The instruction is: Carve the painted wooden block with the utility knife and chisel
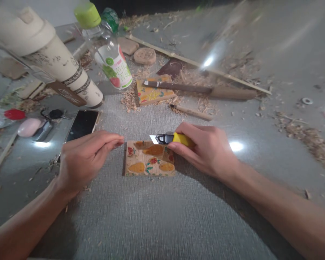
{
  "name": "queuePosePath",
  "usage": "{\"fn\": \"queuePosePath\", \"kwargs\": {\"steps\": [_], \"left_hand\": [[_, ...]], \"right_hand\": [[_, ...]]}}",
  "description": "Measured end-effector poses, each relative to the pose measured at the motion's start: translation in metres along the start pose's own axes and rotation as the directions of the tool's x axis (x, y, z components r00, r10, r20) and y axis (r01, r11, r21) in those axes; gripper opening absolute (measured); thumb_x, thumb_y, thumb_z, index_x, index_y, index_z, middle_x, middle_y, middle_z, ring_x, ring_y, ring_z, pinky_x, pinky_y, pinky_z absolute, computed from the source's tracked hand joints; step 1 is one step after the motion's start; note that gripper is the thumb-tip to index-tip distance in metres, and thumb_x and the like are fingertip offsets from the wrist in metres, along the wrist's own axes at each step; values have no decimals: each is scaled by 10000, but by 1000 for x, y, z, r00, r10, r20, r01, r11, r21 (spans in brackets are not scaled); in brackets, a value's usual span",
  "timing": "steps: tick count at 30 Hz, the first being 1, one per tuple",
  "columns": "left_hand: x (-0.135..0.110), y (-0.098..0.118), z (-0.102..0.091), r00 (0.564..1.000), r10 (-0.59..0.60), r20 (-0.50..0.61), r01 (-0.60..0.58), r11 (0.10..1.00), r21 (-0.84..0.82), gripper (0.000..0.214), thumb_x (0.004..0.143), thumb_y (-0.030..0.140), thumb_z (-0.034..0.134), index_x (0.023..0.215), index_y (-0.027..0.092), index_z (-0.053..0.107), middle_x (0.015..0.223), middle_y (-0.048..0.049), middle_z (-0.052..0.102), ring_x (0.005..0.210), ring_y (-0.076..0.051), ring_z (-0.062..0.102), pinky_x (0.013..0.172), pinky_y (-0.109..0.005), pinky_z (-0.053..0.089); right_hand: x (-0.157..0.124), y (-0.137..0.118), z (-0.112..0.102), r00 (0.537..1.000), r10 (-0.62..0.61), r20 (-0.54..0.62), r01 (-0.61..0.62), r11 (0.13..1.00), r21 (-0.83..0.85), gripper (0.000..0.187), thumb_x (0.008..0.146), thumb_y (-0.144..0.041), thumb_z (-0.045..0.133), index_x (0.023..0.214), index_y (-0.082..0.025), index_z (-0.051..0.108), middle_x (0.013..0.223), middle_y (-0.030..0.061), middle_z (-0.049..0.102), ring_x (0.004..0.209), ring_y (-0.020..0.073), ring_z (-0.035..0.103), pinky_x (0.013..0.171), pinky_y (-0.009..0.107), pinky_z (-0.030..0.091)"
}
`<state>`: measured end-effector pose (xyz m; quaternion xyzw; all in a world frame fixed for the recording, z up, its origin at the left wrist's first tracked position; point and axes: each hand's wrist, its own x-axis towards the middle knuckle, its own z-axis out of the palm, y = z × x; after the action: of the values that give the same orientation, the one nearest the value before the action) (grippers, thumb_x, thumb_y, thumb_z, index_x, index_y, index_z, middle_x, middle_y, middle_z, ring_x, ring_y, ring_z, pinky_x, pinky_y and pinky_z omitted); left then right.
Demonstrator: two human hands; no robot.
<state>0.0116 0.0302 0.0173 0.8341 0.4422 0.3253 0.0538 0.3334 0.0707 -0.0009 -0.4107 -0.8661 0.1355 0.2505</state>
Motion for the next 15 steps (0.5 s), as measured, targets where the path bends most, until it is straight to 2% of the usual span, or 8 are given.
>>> {"fn": "queuePosePath", "kwargs": {"steps": [2, 6, 8, 10, 11, 13, 14, 15], "left_hand": [[0, -2, 1, 1000, -3, -15, 3, 1000, 8, 106, 1033, 96, 710, 959, 171, 712, 829, 6, 767, 741, -116, 721, 700, -245, 526], [3, -3, -2, 999, -44, -23, 45, 998, 42, 351, 1031, 208, 744, 724, 195, 573, 608, 68, 552, 528, -90, 494, 531, -269, 372], [3, -2, -4, 996, -94, -4, 94, 995, 25, 250, 1070, 184, 666, 821, 196, 646, 616, 76, 568, 502, -81, 476, 523, -257, 370], [2, -1, -5, 987, -158, -7, 158, 987, -16, 157, 1082, 140, 610, 996, 205, 723, 694, 67, 655, 537, -76, 543, 560, -235, 414], [2, -1, -5, 982, -191, 1, 190, 980, -49, 154, 1076, 138, 615, 1024, 211, 740, 703, 66, 665, 542, -75, 548, 566, -230, 418], [1, 1, -5, 963, -261, 71, 270, 947, -173, 176, 1067, 178, 640, 944, 219, 760, 602, 77, 575, 495, -74, 478, 521, -230, 364], [2, 2, -4, 944, -308, 118, 329, 902, -280, 211, 1077, 217, 640, 906, 221, 764, 545, 83, 503, 462, -74, 419, 486, -230, 316], [2, 3, -4, 912, -368, 180, 409, 802, -436, 238, 1093, 264, 630, 905, 224, 771, 502, 90, 433, 428, -74, 349, 453, -231, 267]], "right_hand": [[0, 0, -1, 1000, -5, -2, 5, 1000, -1, 342, 1114, -524, 552, 966, -232, 653, 631, -41, 564, 517, 120, 492, 515, 292, 347], [-2, 0, -2, 1000, 1, 12, -1, 999, 34, 332, 1122, -513, 541, 980, -230, 643, 656, -45, 567, 532, 116, 497, 520, 282, 363], [-3, 1, -3, 1000, 3, 19, -4, 998, 55, 338, 1126, -516, 528, 985, -230, 640, 658, -48, 564, 523, 112, 487, 517, 281, 363], [-3, 2, -4, 1000, 1, 11, -2, 998, 57, 343, 1124, -522, 527, 981, -232, 640, 653, -50, 560, 516, 111, 477, 512, 284, 354], [-3, 2, -4, 1000, 2, 6, -2, 999, 53, 342, 1122, -521, 530, 975, -231, 638, 651, -50, 559, 514, 111, 474, 511, 284, 351], [-2, 1, -5, 1000, 8, -4, -8, 999, 50, 337, 1115, -511, 539, 957, -228, 633, 645, -50, 560, 511, 110, 471, 510, 284, 353], [-1, 0, -5, 1000, 13, -7, -13, 999, 52, 333, 1109, -504, 545, 947, -227, 633, 640, -50, 559, 507, 110, 468, 508, 283, 354], [0, 0, -5, 1000, 21, -7, -20, 998, 58, 327, 1103, -496, 551, 937, -226, 633, 633, -51, 559, 504, 111, 468, 508, 282, 358]]}}
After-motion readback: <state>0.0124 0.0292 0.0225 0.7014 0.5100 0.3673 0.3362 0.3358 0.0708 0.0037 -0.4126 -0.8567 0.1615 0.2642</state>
